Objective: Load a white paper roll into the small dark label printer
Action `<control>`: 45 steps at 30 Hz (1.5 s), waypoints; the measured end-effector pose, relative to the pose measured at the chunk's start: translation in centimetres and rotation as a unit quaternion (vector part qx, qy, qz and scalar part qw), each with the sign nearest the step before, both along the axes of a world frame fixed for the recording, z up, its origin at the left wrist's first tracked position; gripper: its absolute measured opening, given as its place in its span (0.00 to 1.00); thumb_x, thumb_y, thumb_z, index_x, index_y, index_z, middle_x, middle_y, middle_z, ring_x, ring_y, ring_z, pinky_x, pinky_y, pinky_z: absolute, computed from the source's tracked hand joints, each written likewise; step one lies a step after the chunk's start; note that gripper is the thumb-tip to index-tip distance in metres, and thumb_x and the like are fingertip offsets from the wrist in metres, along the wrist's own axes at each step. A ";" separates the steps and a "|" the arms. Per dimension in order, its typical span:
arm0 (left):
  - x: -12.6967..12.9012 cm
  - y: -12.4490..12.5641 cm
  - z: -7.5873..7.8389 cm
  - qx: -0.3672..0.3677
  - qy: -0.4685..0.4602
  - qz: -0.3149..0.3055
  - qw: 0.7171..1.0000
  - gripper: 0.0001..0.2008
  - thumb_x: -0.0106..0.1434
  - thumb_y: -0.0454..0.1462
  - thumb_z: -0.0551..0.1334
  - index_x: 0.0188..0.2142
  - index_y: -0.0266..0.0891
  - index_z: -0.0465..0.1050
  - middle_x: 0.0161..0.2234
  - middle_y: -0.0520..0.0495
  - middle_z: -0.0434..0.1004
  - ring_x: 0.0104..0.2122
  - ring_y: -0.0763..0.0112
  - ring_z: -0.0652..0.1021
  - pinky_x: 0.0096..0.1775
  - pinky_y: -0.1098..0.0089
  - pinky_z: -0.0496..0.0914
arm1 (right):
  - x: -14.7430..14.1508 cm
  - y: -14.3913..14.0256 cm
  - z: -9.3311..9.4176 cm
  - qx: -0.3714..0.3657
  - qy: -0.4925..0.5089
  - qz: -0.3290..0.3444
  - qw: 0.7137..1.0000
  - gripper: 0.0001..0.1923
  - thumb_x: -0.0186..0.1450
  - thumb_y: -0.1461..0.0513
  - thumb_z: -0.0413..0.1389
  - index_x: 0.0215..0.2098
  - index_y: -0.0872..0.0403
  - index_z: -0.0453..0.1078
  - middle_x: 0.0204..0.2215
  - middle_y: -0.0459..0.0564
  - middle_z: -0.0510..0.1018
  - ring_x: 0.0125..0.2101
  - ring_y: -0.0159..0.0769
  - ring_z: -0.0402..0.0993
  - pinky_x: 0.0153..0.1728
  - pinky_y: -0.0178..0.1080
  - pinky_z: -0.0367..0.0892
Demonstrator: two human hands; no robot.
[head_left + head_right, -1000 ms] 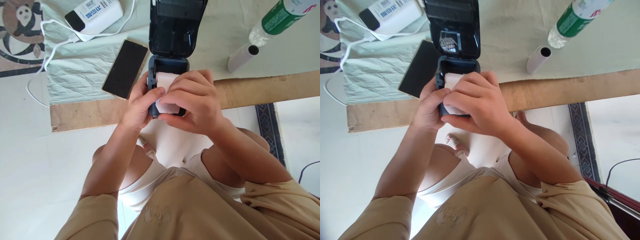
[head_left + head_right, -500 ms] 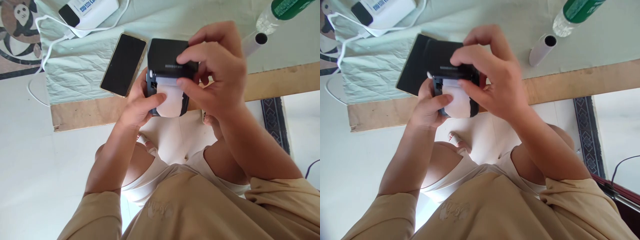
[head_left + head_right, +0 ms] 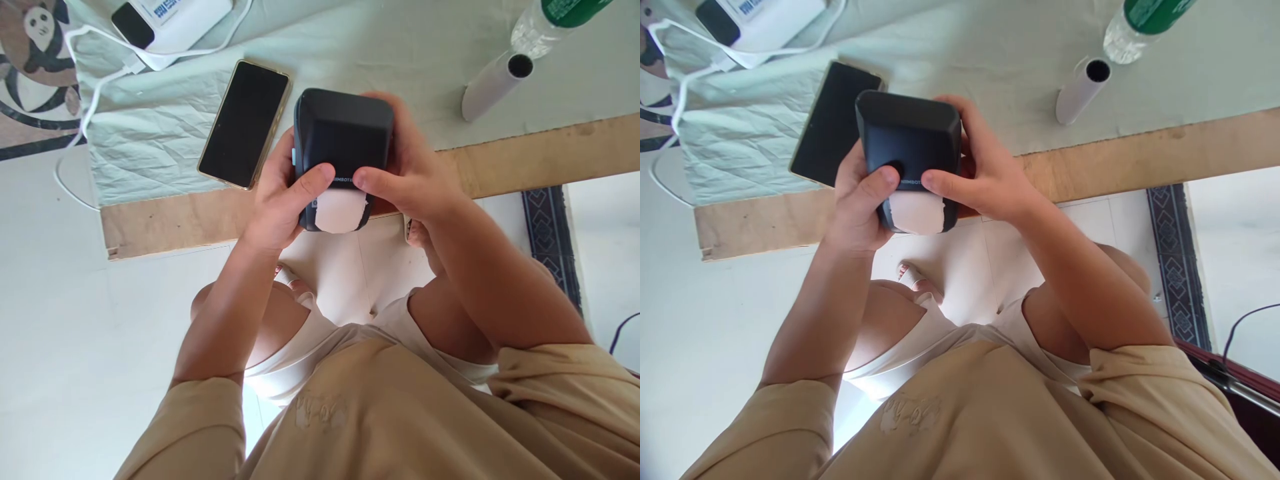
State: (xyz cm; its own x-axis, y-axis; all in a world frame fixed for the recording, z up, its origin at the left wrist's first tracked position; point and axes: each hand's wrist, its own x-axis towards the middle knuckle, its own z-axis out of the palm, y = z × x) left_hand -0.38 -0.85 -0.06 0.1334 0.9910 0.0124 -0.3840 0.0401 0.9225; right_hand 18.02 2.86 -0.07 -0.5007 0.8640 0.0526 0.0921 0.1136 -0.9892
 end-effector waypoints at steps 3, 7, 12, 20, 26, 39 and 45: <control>-0.1 0.1 -0.2 0.008 -0.012 -0.012 1.000 0.17 0.62 0.43 0.66 0.48 0.38 0.70 0.38 0.47 0.74 0.38 0.65 0.78 0.37 0.68 0.72 | 0.1 0.1 0.0 -0.004 0.021 0.013 1.000 0.37 0.59 0.45 0.63 0.60 0.44 0.54 0.46 0.47 0.73 0.50 0.36 0.74 0.52 0.40 0.73; -0.3 0.2 -0.5 0.019 -0.011 -0.020 1.000 0.17 0.62 0.43 0.66 0.48 0.38 0.69 0.37 0.46 0.74 0.37 0.65 0.78 0.36 0.68 0.72 | 0.2 -0.1 0.5 -0.025 0.013 0.021 0.999 0.39 0.59 0.45 0.62 0.62 0.45 0.52 0.48 0.48 0.73 0.52 0.38 0.72 0.51 0.39 0.74; -0.4 0.4 -0.4 0.008 0.011 -0.021 1.000 0.17 0.61 0.44 0.66 0.48 0.42 0.70 0.39 0.46 0.76 0.41 0.61 0.78 0.38 0.66 0.74 | 0.0 -0.1 0.8 -0.035 -0.014 0.008 0.999 0.39 0.60 0.47 0.62 0.63 0.44 0.51 0.56 0.50 0.70 0.54 0.38 0.71 0.36 0.33 0.76; 0.7 0.7 0.1 -0.031 -0.084 -0.004 0.996 0.17 0.69 0.50 0.55 0.43 0.42 0.74 0.42 0.45 0.79 0.56 0.55 0.74 0.51 0.60 0.74 | -0.7 -0.1 0.3 0.025 -0.031 -0.108 0.993 0.32 0.60 0.54 0.58 0.60 0.45 0.56 0.54 0.49 0.71 0.47 0.34 0.73 0.31 0.31 0.70; 0.3 0.7 -0.2 -0.029 -0.056 0.029 0.998 0.15 0.70 0.48 0.56 0.38 0.42 0.76 0.36 0.48 0.78 0.53 0.57 0.74 0.51 0.61 0.71 | 0.2 -0.6 1.9 0.121 -0.075 -0.101 0.985 0.26 0.58 0.57 0.60 0.55 0.45 0.63 0.58 0.47 0.67 0.35 0.27 0.70 0.30 0.32 0.70; 0.5 0.6 0.4 -0.049 -0.095 -0.023 0.994 0.13 0.66 0.44 0.61 0.45 0.40 0.74 0.41 0.47 0.80 0.54 0.58 0.76 0.49 0.64 0.73 | 0.2 -1.5 5.7 0.246 -0.175 -0.237 0.924 0.09 0.64 0.56 0.59 0.41 0.49 0.70 0.36 0.44 0.74 0.23 0.25 0.66 0.25 0.37 0.62; 0.0 0.5 0.6 -0.039 -0.033 -0.059 0.997 0.13 0.65 0.43 0.64 0.48 0.42 0.74 0.39 0.45 0.79 0.46 0.58 0.79 0.35 0.67 0.72 | -0.5 -1.7 6.2 0.282 -0.262 -0.255 0.887 0.06 0.70 0.59 0.47 0.38 0.51 0.65 0.40 0.46 0.73 0.29 0.26 0.73 0.26 0.35 0.66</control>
State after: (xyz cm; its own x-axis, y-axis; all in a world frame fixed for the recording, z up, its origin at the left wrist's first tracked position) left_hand -0.42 -0.39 0.51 0.2503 0.9668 -0.0522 -0.4326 0.1599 0.8873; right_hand 17.54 1.12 6.13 -0.1347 0.8958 0.4235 0.7040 0.3873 -0.5953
